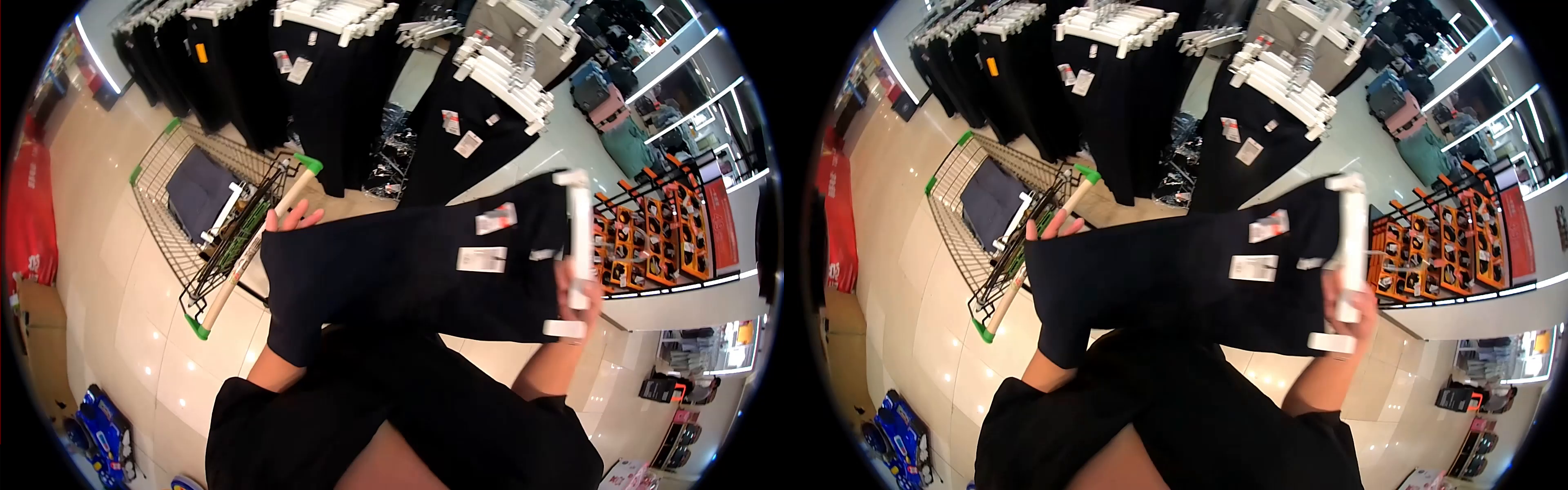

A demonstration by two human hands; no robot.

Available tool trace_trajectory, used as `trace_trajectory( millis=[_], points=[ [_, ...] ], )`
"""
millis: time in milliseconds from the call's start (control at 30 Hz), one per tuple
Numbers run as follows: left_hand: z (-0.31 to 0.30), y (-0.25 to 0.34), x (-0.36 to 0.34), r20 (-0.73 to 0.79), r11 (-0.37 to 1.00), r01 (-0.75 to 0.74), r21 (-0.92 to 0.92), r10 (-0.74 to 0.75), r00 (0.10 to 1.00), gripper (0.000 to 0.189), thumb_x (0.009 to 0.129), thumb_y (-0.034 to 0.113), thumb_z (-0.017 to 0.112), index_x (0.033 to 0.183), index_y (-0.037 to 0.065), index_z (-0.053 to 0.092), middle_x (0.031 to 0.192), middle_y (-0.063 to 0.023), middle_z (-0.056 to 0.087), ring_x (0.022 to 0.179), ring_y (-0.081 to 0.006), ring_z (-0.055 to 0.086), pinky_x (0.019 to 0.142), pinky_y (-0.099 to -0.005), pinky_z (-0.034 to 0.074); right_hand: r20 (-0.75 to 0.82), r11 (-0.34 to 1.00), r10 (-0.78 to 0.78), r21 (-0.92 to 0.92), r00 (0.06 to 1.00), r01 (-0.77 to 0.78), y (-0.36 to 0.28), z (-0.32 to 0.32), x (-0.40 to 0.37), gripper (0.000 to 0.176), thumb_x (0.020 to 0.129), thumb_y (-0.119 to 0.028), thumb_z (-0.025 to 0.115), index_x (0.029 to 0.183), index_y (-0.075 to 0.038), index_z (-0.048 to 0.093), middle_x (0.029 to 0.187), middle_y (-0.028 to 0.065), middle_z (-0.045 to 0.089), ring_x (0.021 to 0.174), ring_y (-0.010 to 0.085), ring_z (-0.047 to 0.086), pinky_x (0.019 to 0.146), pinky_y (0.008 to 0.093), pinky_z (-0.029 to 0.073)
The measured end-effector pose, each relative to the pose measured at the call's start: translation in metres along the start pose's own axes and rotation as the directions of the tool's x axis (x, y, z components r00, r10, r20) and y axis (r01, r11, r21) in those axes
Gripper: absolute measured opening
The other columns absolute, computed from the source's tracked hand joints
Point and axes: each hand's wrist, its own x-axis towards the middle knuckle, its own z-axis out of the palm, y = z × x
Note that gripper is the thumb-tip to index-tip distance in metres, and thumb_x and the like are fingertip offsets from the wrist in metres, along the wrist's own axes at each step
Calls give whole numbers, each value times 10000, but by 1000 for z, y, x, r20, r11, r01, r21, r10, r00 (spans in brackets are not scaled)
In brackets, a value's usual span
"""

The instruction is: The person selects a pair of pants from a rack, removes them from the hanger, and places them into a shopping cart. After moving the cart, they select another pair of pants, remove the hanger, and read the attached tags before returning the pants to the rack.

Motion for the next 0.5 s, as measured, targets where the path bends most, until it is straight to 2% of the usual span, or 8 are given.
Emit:
trace_trajectory(
  millis=[100, 200, 233, 333, 367, 433, 467, 500],
  points=[
    [12, -9, -6, 103, 991, 124, -57, -118, 988, 513, 963, 58, 539, 1434, 54, 335, 1212, -133, 577, 996, -192, 612, 822, -296, 531, 242, 966, 192, -216, 951, -140, 25, 36, 26, 263, 815, -267, 683, 912, -55, 561, 845, 28, 550, 763, 134, 557, 677, 267, 451],
    [-13, -44, -4, 287, 927, 159, 341, -264, 921, 423, 944, 35, 552, 1345, 34, 418, 1185, -124, 598, 1023, -182, 605, 863, -290, 512, 461, 907, 388, -345, 798, -241, 45, 63, 49, 205, 821, -199, 687, 906, -46, 581, 804, 22, 567, 697, 113, 573, 615, 249, 468],
    [-6, -35, -13, 449, 947, 51, 317, -197, 871, 377, 934, 34, 562, 1295, 27, 454, 1152, -114, 610, 1016, -178, 605, 881, -289, 499, 515, 883, 452, -374, 729, -283, 52, 71, 53, 109, 879, -123, 666, 904, -65, 576, 800, -12, 558, 724, 89, 555, 647, 245, 457],
    [22, 9, -40, 526, 846, -25, 533, -308, 793, 318, 915, 94, 578, 1216, 7, 526, 1081, -96, 626, 996, -170, 597, 914, -286, 462, 528, 773, 487, -631, 696, -62, 66, 103, 60, 167, 863, -165, 699, 879, -70, 563, 763, -41, 528, 699, 74, 482, 630, 245, 412],
    [26, 18, -42, 519, 834, 59, 548, -394, 758, 330, 913, 118, 578, 1219, 6, 527, 1099, -97, 618, 1004, -168, 591, 916, -285, 458, 543, 743, 522, -668, 657, -38, 64, 120, 62, 186, 850, -168, 706, 918, -48, 581, 789, -19, 558, 724, 83, 507, 651, 260, 431],
    [19, 0, -41, 568, 909, 208, 362, -391, 724, 385, 921, 173, 568, 1260, 0, 507, 1172, -89, 579, 1081, -168, 558, 949, -283, 439, 568, 730, 519, -684, 639, 16, 62, 151, 60, 266, 841, -193, 713, 1016, -23, 606, 831, 22, 606, 748, 105, 548, 685, 285, 457],
    [17, -2, -42, 521, 894, 314, 321, -443, 729, 376, 928, 160, 566, 1264, -1, 513, 1150, -80, 586, 1046, -155, 570, 935, -277, 447, 643, 735, 411, -653, 646, 183, 72, 158, 61, 365, 836, -218, 712, 1115, -9, 603, 878, 81, 648, 752, 152, 587, 721, 302, 476],
    [20, 4, -43, 478, 867, 418, 272, -499, 723, 369, 935, 148, 564, 1269, -2, 519, 1129, -72, 594, 1011, -142, 581, 920, -272, 456, 607, 675, 483, -717, 631, 173, 72, 172, 59, 416, 844, -300, 706, 1135, -19, 610, 910, 133, 665, 757, 223, 628, 735, 327, 487]
  ],
)
